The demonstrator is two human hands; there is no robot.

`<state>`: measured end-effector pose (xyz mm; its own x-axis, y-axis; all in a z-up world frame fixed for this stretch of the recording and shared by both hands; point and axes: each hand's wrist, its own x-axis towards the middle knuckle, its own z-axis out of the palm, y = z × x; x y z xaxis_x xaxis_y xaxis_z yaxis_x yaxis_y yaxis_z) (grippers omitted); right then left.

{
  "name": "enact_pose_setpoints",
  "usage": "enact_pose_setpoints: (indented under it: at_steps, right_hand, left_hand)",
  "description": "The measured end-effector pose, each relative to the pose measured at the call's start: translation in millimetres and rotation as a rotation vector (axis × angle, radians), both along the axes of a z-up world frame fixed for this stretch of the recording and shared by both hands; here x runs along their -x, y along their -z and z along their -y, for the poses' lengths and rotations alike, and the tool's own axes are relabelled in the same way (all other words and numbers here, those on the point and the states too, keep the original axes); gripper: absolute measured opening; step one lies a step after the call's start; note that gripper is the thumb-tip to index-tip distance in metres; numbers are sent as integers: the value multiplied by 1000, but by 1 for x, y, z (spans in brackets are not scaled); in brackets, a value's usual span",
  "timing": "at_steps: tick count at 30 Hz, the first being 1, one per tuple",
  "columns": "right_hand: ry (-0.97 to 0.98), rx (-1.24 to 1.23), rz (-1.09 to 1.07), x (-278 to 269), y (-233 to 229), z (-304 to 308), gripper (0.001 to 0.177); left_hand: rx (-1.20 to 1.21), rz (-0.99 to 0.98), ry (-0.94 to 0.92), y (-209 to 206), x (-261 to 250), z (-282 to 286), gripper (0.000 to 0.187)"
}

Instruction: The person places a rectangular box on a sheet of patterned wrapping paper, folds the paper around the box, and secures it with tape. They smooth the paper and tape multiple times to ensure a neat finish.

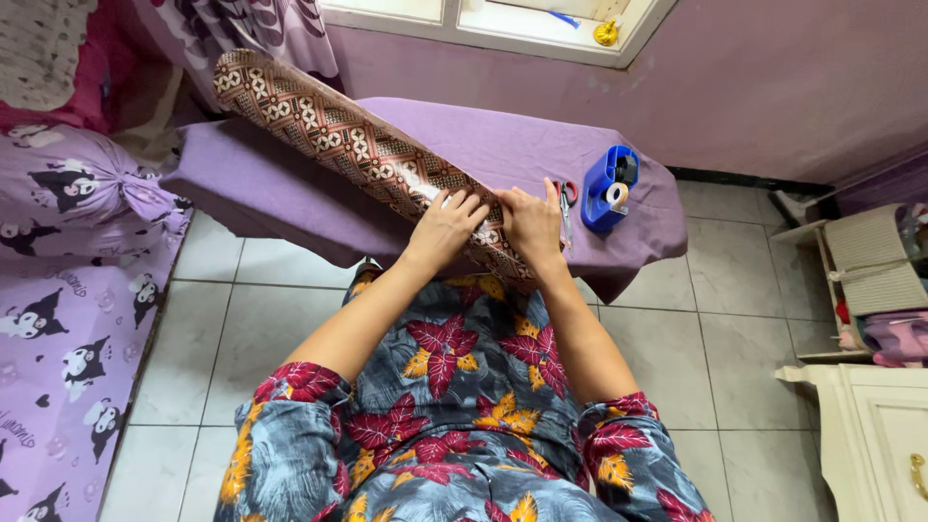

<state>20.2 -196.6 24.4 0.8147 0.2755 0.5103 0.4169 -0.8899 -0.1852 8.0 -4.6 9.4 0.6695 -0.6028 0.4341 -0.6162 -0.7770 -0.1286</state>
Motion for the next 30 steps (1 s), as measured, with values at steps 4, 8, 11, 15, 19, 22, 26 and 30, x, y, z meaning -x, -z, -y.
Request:
enact_pose_setpoints:
  at_steps: [4, 8, 11, 15, 19, 22, 26, 30]
  right_hand:
    - [16, -19, -154, -1, -5, 6, 20]
    - [-4, -83, -83, -1, -8, 7, 21]
    - [-10, -34, -12, 5, -4, 3, 23]
    - [8, 17, -71, 14, 6, -5, 25]
    - [0, 70, 31, 19, 21, -7, 34]
    - [23, 161, 60, 17, 33, -7, 37]
    - [41, 274, -3, 16, 43, -2, 43]
    - [65, 296, -42, 17, 40, -3, 49]
  left_hand:
    - [-17, 9, 6, 6, -7, 1, 43]
    - [-37, 33, 6, 7, -14, 3, 41]
    - [5, 73, 15, 10, -19, 0, 44]
    - [3, 11, 3, 16, -19, -5, 35]
    - [45, 55, -80, 25, 0, -10, 59]
    - [157, 64, -88, 22, 9, -11, 89]
    - [34, 86, -45, 8, 2, -11, 110]
    - [-72, -65, -19, 2, -6, -13, 107]
